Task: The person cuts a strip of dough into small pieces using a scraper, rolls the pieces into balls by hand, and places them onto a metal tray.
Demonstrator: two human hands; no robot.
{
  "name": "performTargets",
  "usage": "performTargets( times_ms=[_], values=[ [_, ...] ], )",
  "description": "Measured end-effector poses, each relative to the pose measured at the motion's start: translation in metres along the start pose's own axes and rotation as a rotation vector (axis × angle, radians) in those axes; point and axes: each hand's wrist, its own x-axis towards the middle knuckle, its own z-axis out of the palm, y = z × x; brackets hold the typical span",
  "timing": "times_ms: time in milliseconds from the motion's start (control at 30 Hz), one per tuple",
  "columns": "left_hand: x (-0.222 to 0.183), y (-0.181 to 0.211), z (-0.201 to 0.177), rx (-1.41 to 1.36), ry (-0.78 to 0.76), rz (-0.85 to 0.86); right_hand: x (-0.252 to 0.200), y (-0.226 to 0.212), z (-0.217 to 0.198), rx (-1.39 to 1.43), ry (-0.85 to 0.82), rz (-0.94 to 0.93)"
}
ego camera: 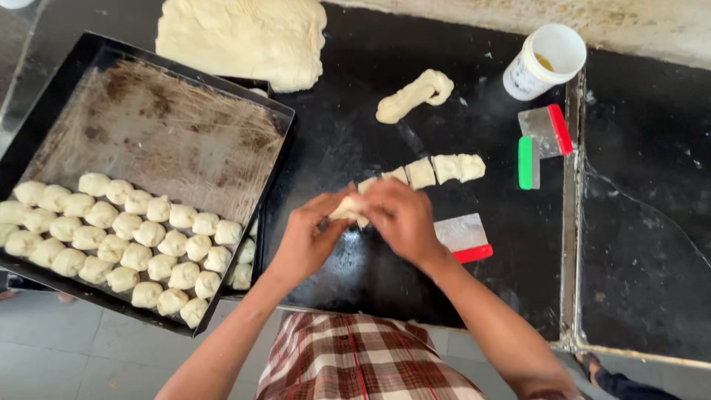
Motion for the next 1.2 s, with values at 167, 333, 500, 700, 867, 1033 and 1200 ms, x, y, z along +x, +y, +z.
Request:
performTargets(
  times_ms=[167,333,500,700,867,1033,1200],
  values=[
    [0.015,0.015,0.020,-0.587,0.132,-0.225,0.008,-0.016,-0.003,-0.206,0.073,-0.416],
    [0.007,0.055,-0.006,-0.320,-0.037,-0.226,0.012,-0.037,-0.007,0.140,0.160,-0.151],
    [-0.002,0.045,-0.017,0.121,0.021,0.248,0.007,-0.011,0.013,1.025,-0.114,0.635],
    [-0.014,0.012,-0.028,-0.194,0.164,0.075,-0.018,-0.032,0.039,-0.044,0.121,-0.328],
    [-0.022,-0.001,-0.050,-0.968,0.097,-0.397,0.000,-0.069,0.065,-0.167,0.183,-0.243],
    [-0.022,-0.027,-0.059,-0.676,0.239,-0.249,-0.015,-0.065,0.081,0.322,-0.163,0.286],
    [-0.013,-0.031,-0.112,-0.708,0.202,-0.199,-0.013,-0.052,0.100,0.841,-0.038,0.824]
  ],
)
